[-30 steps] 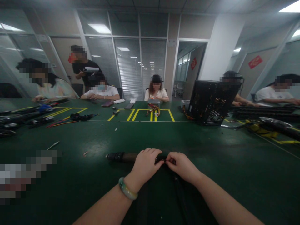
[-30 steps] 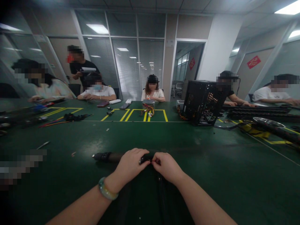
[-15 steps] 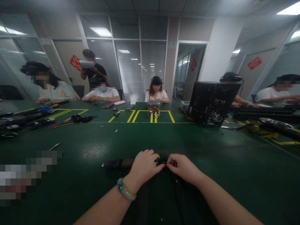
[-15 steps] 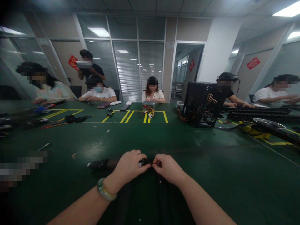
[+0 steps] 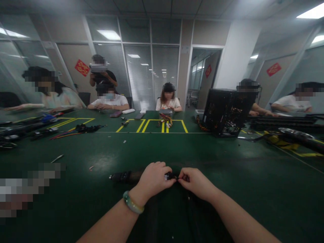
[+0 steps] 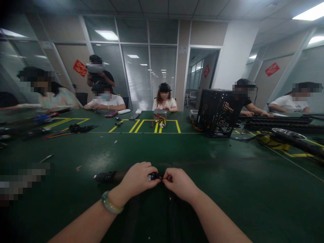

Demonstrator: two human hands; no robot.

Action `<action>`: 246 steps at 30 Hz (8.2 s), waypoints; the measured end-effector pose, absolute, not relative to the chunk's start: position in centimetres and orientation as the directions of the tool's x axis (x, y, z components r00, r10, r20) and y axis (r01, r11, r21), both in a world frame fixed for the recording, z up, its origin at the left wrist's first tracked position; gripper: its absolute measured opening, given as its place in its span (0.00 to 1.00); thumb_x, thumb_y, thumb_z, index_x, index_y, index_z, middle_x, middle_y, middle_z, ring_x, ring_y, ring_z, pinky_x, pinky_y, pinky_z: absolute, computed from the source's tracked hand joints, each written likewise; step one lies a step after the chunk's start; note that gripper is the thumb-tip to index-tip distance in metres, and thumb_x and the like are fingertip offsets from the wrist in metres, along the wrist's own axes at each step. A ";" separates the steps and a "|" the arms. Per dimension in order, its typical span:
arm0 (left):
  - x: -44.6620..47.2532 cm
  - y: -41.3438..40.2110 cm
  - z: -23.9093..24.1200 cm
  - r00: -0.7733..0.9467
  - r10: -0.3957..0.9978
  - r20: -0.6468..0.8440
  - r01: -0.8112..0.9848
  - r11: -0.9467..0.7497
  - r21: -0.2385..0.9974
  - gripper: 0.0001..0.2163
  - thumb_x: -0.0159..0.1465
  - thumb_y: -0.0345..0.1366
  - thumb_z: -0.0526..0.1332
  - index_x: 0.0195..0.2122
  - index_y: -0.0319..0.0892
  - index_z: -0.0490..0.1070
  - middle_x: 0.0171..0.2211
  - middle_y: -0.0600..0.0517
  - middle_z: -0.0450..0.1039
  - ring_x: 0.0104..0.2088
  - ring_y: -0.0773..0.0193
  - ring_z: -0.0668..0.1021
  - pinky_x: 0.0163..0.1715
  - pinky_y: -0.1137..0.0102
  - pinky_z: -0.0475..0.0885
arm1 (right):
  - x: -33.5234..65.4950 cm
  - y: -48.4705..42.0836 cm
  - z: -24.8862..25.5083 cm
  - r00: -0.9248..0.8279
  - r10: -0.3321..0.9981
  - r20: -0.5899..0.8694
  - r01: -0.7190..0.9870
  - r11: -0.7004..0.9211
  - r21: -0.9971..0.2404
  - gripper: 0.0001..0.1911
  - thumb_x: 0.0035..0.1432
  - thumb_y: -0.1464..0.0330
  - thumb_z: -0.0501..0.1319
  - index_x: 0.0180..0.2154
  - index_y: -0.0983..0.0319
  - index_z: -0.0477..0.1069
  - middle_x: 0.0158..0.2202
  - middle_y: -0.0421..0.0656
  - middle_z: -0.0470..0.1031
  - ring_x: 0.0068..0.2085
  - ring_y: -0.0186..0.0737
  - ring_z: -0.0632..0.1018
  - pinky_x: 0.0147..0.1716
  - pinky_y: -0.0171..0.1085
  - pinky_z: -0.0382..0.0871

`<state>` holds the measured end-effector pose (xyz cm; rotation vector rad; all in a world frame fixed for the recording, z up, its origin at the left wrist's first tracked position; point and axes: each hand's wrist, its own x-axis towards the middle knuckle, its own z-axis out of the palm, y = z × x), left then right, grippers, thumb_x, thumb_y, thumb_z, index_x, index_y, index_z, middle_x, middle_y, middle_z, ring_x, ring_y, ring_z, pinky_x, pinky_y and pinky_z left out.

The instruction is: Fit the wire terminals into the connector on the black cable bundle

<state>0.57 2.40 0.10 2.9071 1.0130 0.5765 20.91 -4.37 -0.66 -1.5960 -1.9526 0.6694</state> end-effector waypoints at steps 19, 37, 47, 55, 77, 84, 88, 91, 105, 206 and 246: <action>1.4 1.1 -0.4 0.768 0.532 0.356 0.481 -0.847 0.227 0.04 0.63 0.29 0.61 0.37 0.45 0.71 0.38 0.54 0.73 0.40 0.61 0.73 0.42 0.65 0.65 | 21.0 -4.1 -0.6 -0.147 0.988 0.058 0.750 0.149 -0.645 0.03 0.57 0.71 0.61 0.33 0.60 0.74 0.28 0.37 0.75 0.29 0.34 0.74 0.27 0.30 0.59; 1.2 1.5 -0.2 0.769 0.539 0.343 0.478 -0.841 0.253 0.06 0.63 0.32 0.62 0.41 0.45 0.70 0.38 0.54 0.73 0.40 0.61 0.74 0.41 0.66 0.67 | 21.1 -4.0 -1.2 -0.122 0.993 0.003 0.609 0.077 -0.789 0.05 0.58 0.66 0.62 0.33 0.61 0.74 0.30 0.38 0.77 0.31 0.35 0.76 0.27 0.30 0.62; 1.2 1.2 0.0 0.779 0.523 0.347 0.457 -0.852 0.256 0.05 0.61 0.29 0.61 0.38 0.45 0.69 0.37 0.55 0.72 0.40 0.62 0.73 0.40 0.66 0.66 | 21.1 -3.9 -1.4 -0.135 0.990 0.034 0.617 0.111 -0.780 0.04 0.58 0.67 0.62 0.33 0.61 0.74 0.29 0.38 0.77 0.30 0.35 0.76 0.27 0.29 0.63; 1.2 1.2 0.0 0.760 0.557 0.334 0.491 -0.830 0.264 0.04 0.62 0.32 0.62 0.38 0.45 0.69 0.38 0.54 0.72 0.40 0.61 0.73 0.42 0.65 0.66 | 21.3 -3.6 -2.1 -0.137 0.989 0.058 0.601 0.130 -0.788 0.05 0.58 0.67 0.61 0.32 0.61 0.73 0.28 0.37 0.76 0.29 0.34 0.74 0.27 0.29 0.62; 1.2 1.0 0.1 0.781 0.519 0.346 0.459 -0.854 0.244 0.07 0.62 0.28 0.59 0.40 0.45 0.69 0.39 0.53 0.73 0.42 0.60 0.73 0.43 0.65 0.66 | 21.4 -3.7 -1.4 -0.145 0.989 -0.012 0.595 0.078 -0.800 0.06 0.59 0.66 0.61 0.34 0.62 0.74 0.29 0.38 0.76 0.29 0.34 0.75 0.26 0.29 0.62; 1.3 1.1 -0.2 0.755 0.546 0.364 0.482 -0.838 0.257 0.05 0.62 0.32 0.60 0.39 0.44 0.69 0.38 0.53 0.72 0.41 0.59 0.73 0.43 0.65 0.67 | 21.4 -3.7 -1.6 -0.145 0.989 -0.007 0.600 0.082 -0.796 0.05 0.59 0.67 0.61 0.34 0.61 0.74 0.29 0.38 0.76 0.30 0.34 0.75 0.26 0.29 0.62; 1.3 1.0 0.0 0.776 0.525 0.350 0.467 -0.851 0.241 0.05 0.62 0.30 0.60 0.39 0.44 0.69 0.39 0.53 0.73 0.41 0.60 0.73 0.43 0.66 0.66 | 21.4 -3.8 -1.4 -0.147 0.989 -0.004 0.606 0.086 -0.791 0.06 0.59 0.66 0.61 0.35 0.62 0.74 0.29 0.38 0.76 0.30 0.34 0.75 0.26 0.29 0.62; 1.3 0.9 0.3 0.787 0.516 0.338 0.464 -0.856 0.228 0.05 0.63 0.29 0.59 0.39 0.45 0.70 0.39 0.53 0.73 0.42 0.60 0.73 0.43 0.66 0.66 | 21.3 -3.9 -1.2 -0.139 0.990 0.006 0.616 0.091 -0.783 0.06 0.59 0.66 0.61 0.34 0.62 0.74 0.29 0.38 0.76 0.29 0.34 0.75 0.26 0.29 0.62; 1.3 1.2 -0.1 0.787 0.507 0.350 0.457 -0.862 0.222 0.05 0.64 0.30 0.59 0.40 0.45 0.70 0.41 0.53 0.73 0.42 0.60 0.73 0.43 0.65 0.67 | 21.4 -3.9 -1.2 -0.145 0.988 -0.047 0.608 0.052 -0.792 0.06 0.60 0.66 0.60 0.35 0.61 0.74 0.28 0.38 0.75 0.29 0.34 0.73 0.26 0.29 0.61; 1.2 1.0 0.0 0.758 0.541 0.363 0.472 -0.840 0.266 0.05 0.62 0.31 0.59 0.39 0.45 0.70 0.41 0.52 0.73 0.43 0.59 0.74 0.45 0.64 0.67 | 21.2 -3.8 -1.4 -0.140 0.989 -0.042 0.602 0.051 -0.797 0.07 0.60 0.67 0.59 0.35 0.62 0.75 0.28 0.38 0.76 0.29 0.34 0.74 0.27 0.29 0.62; 1.3 0.9 0.3 0.750 0.556 0.359 0.483 -0.830 0.277 0.09 0.61 0.30 0.60 0.41 0.47 0.69 0.41 0.54 0.73 0.42 0.60 0.74 0.45 0.65 0.68 | 21.2 -3.9 -1.1 -0.147 0.989 -0.024 0.606 0.071 -0.792 0.07 0.60 0.67 0.59 0.34 0.62 0.74 0.28 0.38 0.76 0.28 0.34 0.74 0.27 0.30 0.62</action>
